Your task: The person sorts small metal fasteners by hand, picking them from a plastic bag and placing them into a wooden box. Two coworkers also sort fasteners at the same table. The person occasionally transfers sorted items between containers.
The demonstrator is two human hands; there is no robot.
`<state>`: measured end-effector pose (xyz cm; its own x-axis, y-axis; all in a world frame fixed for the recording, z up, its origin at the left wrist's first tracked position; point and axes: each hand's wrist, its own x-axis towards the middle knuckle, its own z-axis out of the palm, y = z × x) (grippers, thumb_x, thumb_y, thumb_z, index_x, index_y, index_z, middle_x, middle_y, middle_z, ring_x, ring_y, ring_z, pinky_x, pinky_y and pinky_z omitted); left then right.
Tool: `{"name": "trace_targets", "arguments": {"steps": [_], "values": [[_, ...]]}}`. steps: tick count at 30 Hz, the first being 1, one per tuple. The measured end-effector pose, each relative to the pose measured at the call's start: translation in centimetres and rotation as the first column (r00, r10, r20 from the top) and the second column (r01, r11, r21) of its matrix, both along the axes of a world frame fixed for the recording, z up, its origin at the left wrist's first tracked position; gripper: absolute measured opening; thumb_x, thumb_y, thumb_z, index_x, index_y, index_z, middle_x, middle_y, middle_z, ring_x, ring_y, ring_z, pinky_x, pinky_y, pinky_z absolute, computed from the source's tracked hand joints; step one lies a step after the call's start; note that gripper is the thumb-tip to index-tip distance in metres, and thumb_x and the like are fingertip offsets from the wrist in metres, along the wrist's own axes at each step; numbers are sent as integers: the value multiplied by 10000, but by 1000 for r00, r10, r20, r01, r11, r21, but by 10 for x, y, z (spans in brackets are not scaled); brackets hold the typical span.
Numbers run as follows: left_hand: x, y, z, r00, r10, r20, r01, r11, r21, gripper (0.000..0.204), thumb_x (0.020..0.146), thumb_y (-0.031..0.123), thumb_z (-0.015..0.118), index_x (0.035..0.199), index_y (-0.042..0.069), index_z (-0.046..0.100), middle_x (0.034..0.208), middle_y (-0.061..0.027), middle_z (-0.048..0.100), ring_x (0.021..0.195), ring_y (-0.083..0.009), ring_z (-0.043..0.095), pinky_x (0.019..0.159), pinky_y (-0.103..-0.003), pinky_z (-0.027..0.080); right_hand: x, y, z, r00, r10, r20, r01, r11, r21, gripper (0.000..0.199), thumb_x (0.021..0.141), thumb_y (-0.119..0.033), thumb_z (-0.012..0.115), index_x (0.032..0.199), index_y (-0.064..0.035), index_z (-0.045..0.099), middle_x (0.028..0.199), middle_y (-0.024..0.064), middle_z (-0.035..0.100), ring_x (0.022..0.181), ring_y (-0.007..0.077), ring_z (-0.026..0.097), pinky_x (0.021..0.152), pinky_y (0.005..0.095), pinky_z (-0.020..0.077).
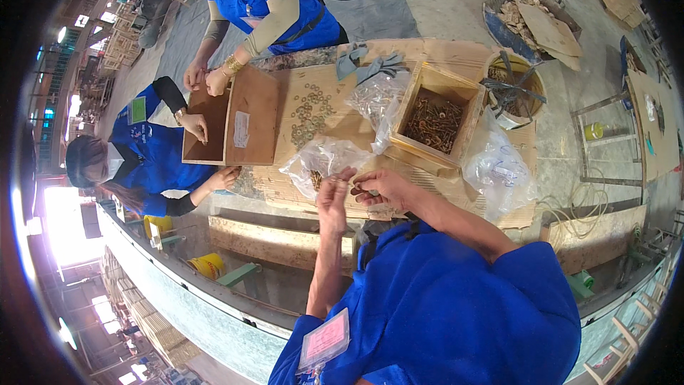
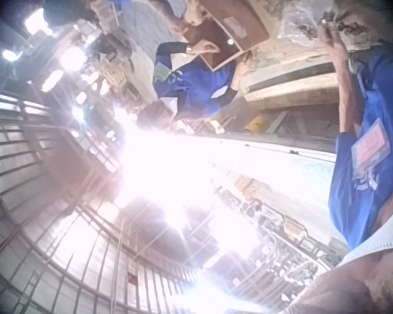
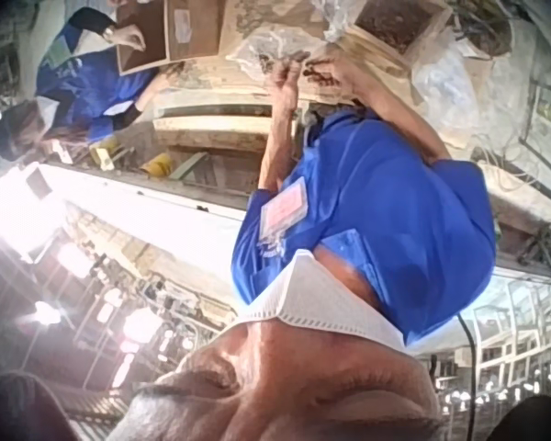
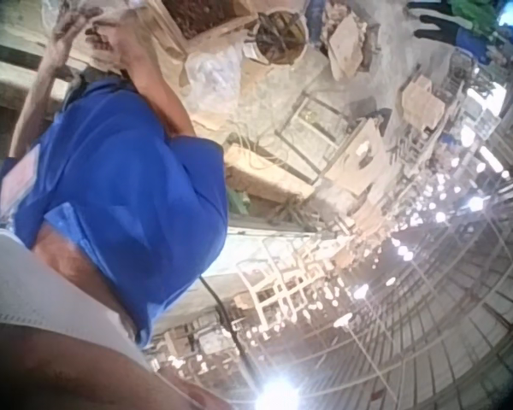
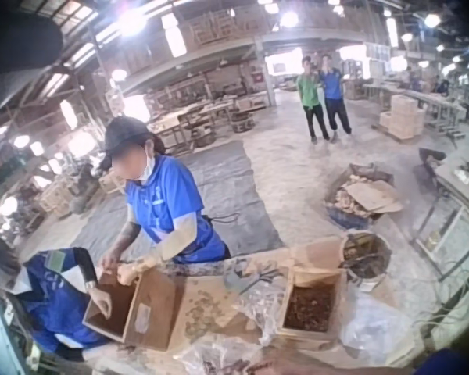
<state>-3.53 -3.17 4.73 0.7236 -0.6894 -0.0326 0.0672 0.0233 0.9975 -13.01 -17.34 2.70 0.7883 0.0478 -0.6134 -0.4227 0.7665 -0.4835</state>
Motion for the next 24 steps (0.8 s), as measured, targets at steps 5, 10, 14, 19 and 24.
{"name": "trace_targets", "arguments": {"steps": [5, 10, 14, 19, 24], "values": [[-12, -3, -8, 979, -21, -203, 34, 998, 59, 228, 985, 98, 533, 1169, -30, 575, 1237, -169, 600, 1008, -189, 642, 806, -308, 578, 1, -1, 3, 1000, -1, 26, 0, 999, 42, 261, 953, -112, 566, 1192, -12, 597, 1047, 73, 660, 916, 166, 661, 771, 288, 576], [-3, 3, -16, 979, -129, 157, 88, 965, 247, 255, 939, -24, 511, 1175, -3, 602, 1226, -179, 599, 968, -212, 664, 782, -318, 584, -2, -10, 10, 995, -80, 62, 52, 927, 371, 278, 950, -165, 598, 1193, -29, 599, 1049, 69, 652, 941, 166, 653, 800, 289, 570], [4, -3, 1, 930, -229, 288, 132, 938, 320, 345, 864, -102, 508, 1150, 43, 636, 1155, -177, 639, 953, -220, 658, 789, -339, 547, -6, -9, 13, 995, -16, 97, 6, 994, 106, 315, 931, -190, 643, 1199, -34, 589, 1045, 66, 659, 928, 165, 658, 813, 288, 567], [-1, -8, 8, 909, 119, -400, -109, 993, 47, 347, 988, 141, 508, 1296, -17, 488, 1135, -128, 634, 973, -201, 636, 860, -361, 516, 1, -9, 2, 994, -100, 33, 95, 988, 121, 308, 922, -160, 654, 1196, -32, 597, 1008, 53, 673, 883, 148, 667, 804, 284, 565], [4, 6, -15, 530, -80, -844, -213, 951, -223, 361, 1015, 298, 472, 1224, 6, 510, 1099, -139, 627, 958, -206, 626, 826, -332, 525, 16, -5, 14, 995, 48, 91, -54, 996, 64, 325, 918, -107, 640, 1223, -9, 579, 1008, 80, 670, 858, 149, 665, 793, 285, 563]]}}
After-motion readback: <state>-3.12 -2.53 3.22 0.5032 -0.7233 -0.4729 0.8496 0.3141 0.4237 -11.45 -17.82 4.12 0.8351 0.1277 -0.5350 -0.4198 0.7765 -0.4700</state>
